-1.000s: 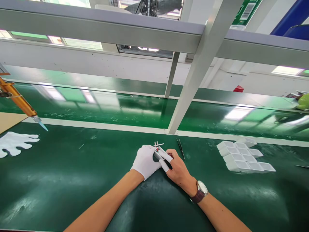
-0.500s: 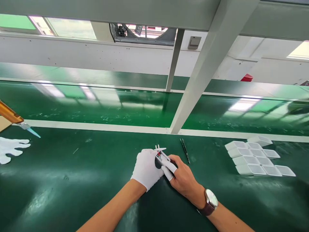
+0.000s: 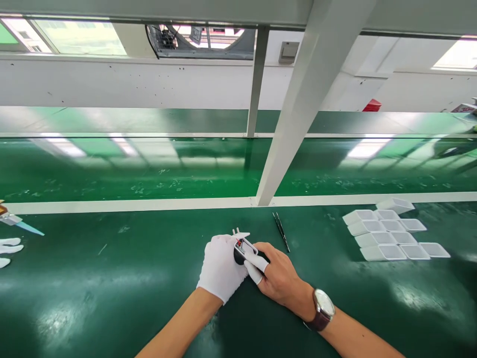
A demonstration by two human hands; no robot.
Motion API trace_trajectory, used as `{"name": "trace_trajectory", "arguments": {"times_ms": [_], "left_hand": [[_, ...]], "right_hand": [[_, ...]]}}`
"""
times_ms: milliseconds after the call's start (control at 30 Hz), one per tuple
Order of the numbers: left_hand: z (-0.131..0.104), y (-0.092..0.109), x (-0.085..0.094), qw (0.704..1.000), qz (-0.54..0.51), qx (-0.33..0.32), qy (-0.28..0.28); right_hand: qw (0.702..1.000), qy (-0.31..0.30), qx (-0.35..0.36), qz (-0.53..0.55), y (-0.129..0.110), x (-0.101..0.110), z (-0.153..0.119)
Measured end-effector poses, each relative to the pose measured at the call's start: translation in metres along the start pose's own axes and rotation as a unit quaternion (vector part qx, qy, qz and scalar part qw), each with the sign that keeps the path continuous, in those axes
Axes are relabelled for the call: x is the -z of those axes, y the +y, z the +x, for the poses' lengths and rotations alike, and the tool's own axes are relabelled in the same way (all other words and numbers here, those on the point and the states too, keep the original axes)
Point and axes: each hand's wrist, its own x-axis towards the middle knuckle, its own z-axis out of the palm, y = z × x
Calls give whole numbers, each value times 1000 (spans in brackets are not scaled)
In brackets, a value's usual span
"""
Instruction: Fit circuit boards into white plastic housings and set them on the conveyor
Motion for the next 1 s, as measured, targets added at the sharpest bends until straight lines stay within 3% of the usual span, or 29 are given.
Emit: {"name": "trace_trajectory", "arguments": {"times_ms": [267, 467, 600, 800, 1000], "left_hand": [[4, 8, 8, 1000, 2, 21, -9], [1, 3, -1, 997, -60, 23, 35], [7, -4, 6, 994, -91, 22, 64], [27, -22, 32, 979, -131, 85, 134], [37, -26, 27, 977, -150, 83, 125]], "right_hand": [[997, 17, 23, -74, 3, -4, 1], [997, -57, -8, -54, -2, 2, 0], [997, -81, -17, -9, -4, 4, -3], [991, -107, 44, -60, -3, -3, -9], [984, -129, 79, -99, -7, -3, -8]]}}
